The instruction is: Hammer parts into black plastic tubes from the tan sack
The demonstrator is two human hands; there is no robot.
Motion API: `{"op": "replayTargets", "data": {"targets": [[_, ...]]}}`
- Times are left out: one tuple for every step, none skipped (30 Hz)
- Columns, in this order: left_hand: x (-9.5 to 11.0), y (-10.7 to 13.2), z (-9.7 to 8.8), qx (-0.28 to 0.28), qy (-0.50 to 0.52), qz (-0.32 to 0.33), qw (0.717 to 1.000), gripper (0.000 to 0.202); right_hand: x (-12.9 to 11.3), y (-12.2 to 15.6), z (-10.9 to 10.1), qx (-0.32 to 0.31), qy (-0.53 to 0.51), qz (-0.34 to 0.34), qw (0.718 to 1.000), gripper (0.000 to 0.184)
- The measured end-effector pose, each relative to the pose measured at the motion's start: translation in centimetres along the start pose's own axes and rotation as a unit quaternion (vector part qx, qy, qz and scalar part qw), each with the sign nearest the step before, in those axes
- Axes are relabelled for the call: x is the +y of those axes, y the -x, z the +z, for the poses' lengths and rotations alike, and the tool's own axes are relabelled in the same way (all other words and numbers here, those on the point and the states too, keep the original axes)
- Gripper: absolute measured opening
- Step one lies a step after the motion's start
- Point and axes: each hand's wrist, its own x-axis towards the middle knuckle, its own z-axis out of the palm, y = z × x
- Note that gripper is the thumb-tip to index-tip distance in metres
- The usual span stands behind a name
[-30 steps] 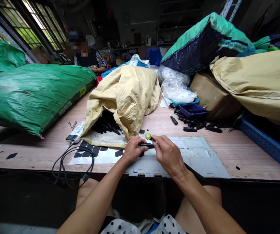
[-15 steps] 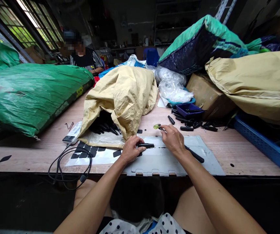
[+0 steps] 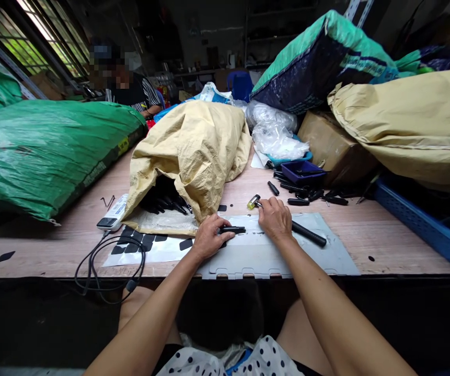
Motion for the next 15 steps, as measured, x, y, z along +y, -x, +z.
{"op": "replayTargets", "data": {"targets": [[0.0,0.0,-0.02,-0.001,0.002,-0.001,1.0,0.019,-0.03,0.0,0.01,0.001,0.006,-0.001,1.0,0.031],[0.01,0.01,-0.05,-0.001,0.003,-0.003,1.0,0.019,-0.05,-0.01,0.03,0.001,0.01,-0.002,1.0,0.03],[0.03,0.01,-0.08,-0.002,0.004,-0.004,1.0,0.018,-0.07,-0.01,0.03,0.002,0.013,-0.003,1.0,0.03],[0.05,0.01,-0.1,-0.002,0.005,-0.005,1.0,0.018,-0.09,-0.01,0.03,0.002,0.015,-0.004,1.0,0.03],[0.07,0.01,-0.13,-0.002,0.006,-0.005,1.0,0.018,-0.11,-0.01,0.02,0.002,0.017,-0.005,1.0,0.03],[0.09,0.01,-0.14,-0.002,0.006,-0.004,1.0,0.018,-0.13,-0.01,0.0,0.002,0.018,-0.005,1.0,0.029],[0.11,0.02,-0.15,-0.002,0.006,-0.004,1.0,0.018,-0.14,-0.01,-0.02,0.001,0.018,-0.005,1.0,0.029],[0.12,0.03,-0.15,-0.003,0.007,-0.004,1.0,0.018,-0.16,-0.01,-0.04,0.001,0.018,-0.005,1.0,0.029],[0.14,0.05,-0.16,-0.003,0.007,-0.004,1.0,0.018,-0.18,-0.02,-0.06,0.0,0.018,-0.004,1.0,0.029],[0.15,0.07,-0.17,-0.003,0.007,-0.004,1.0,0.017,-0.2,-0.02,-0.08,0.0,0.017,-0.003,1.0,0.029],[0.17,0.1,-0.19,-0.004,0.008,-0.004,1.0,0.017,-0.22,-0.03,-0.11,-0.001,0.017,-0.002,1.0,0.029],[0.18,0.12,-0.21,-0.004,0.009,-0.004,1.0,0.017,-0.24,-0.04,-0.13,-0.002,0.017,-0.001,1.0,0.029],[0.18,0.14,-0.23,-0.005,0.01,-0.004,1.0,0.016,-0.26,-0.05,-0.16,-0.003,0.018,0.0,1.0,0.028],[0.18,0.14,-0.27,-0.005,0.012,-0.005,1.0,0.016,-0.29,-0.07,-0.18,-0.004,0.018,0.001,1.0,0.028],[0.18,0.11,-0.31,-0.004,0.015,-0.006,1.0,0.016,-0.33,-0.09,-0.21,-0.006,0.019,0.002,1.0,0.028]]}}
